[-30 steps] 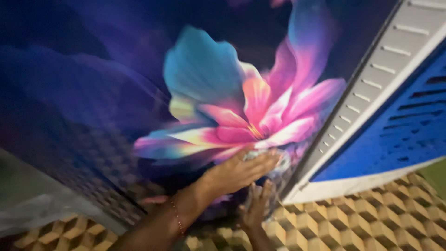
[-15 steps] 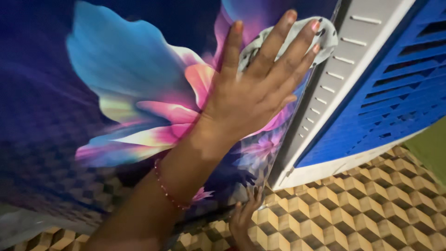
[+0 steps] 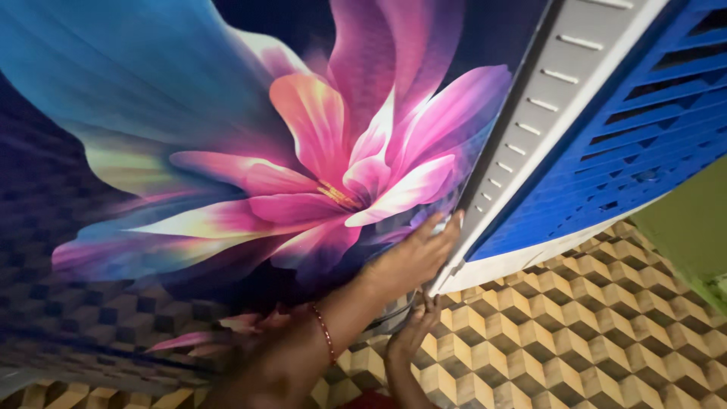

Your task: The person wipes the exterior front surface and handle of a refrigerator using a cloth, moving the cloth across the door panels and around the handle area.

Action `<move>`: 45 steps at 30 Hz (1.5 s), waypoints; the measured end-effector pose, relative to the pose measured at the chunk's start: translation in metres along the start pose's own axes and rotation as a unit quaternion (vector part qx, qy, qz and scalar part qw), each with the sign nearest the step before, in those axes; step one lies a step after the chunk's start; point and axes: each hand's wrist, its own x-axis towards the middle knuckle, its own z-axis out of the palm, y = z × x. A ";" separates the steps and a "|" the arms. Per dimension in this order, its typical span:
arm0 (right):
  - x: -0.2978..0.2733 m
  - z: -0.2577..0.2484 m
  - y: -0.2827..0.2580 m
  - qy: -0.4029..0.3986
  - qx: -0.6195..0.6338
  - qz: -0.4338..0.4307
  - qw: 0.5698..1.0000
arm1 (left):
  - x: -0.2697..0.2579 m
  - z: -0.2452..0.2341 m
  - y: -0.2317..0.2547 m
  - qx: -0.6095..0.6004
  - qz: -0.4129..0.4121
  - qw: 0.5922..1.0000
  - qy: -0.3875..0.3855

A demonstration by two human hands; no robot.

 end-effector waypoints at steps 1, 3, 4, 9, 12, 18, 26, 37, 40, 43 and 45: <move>0.001 -0.001 0.002 -0.001 -0.049 -0.016 0.999 | -0.006 0.008 0.013 0.006 0.026 1.000 -0.014; 0.004 -0.006 0.006 -0.005 -0.144 -0.049 0.988 | -0.022 0.025 0.044 0.017 0.078 0.996 -0.044; 0.003 -0.007 0.008 -0.011 -0.129 -0.037 0.991 | -0.029 0.034 0.060 -0.006 0.086 0.995 -0.042; 0.004 -0.008 0.012 -0.051 -0.142 -0.047 0.987 | -0.089 0.060 0.106 -0.023 -0.024 0.998 0.044; 0.001 -0.005 0.014 -0.058 -0.137 -0.054 0.987 | -0.127 0.050 0.098 -0.019 -0.058 0.998 0.025; -0.014 0.012 0.015 -0.105 -0.135 -0.107 0.979 | -0.153 0.015 0.015 0.010 -0.098 0.994 0.052; -0.034 0.032 0.025 -0.113 -0.157 -0.207 0.959 | -0.245 -0.050 -0.110 0.040 -0.277 0.958 0.059; -0.058 0.043 -0.041 -0.159 -0.164 -0.148 0.962 | -0.332 -0.092 -0.159 0.021 -0.386 0.918 0.093; -0.067 0.061 -0.075 -0.106 -0.228 -0.313 0.916 | -0.340 -0.086 -0.157 0.023 -0.380 0.919 0.101; -0.056 0.088 -0.106 -0.067 -0.224 -0.402 0.885 | -0.339 -0.082 -0.156 0.017 -0.376 0.918 0.126; -0.041 0.101 -0.113 -0.032 -0.194 -0.397 0.896 | -0.340 -0.079 -0.152 0.028 -0.373 0.920 0.115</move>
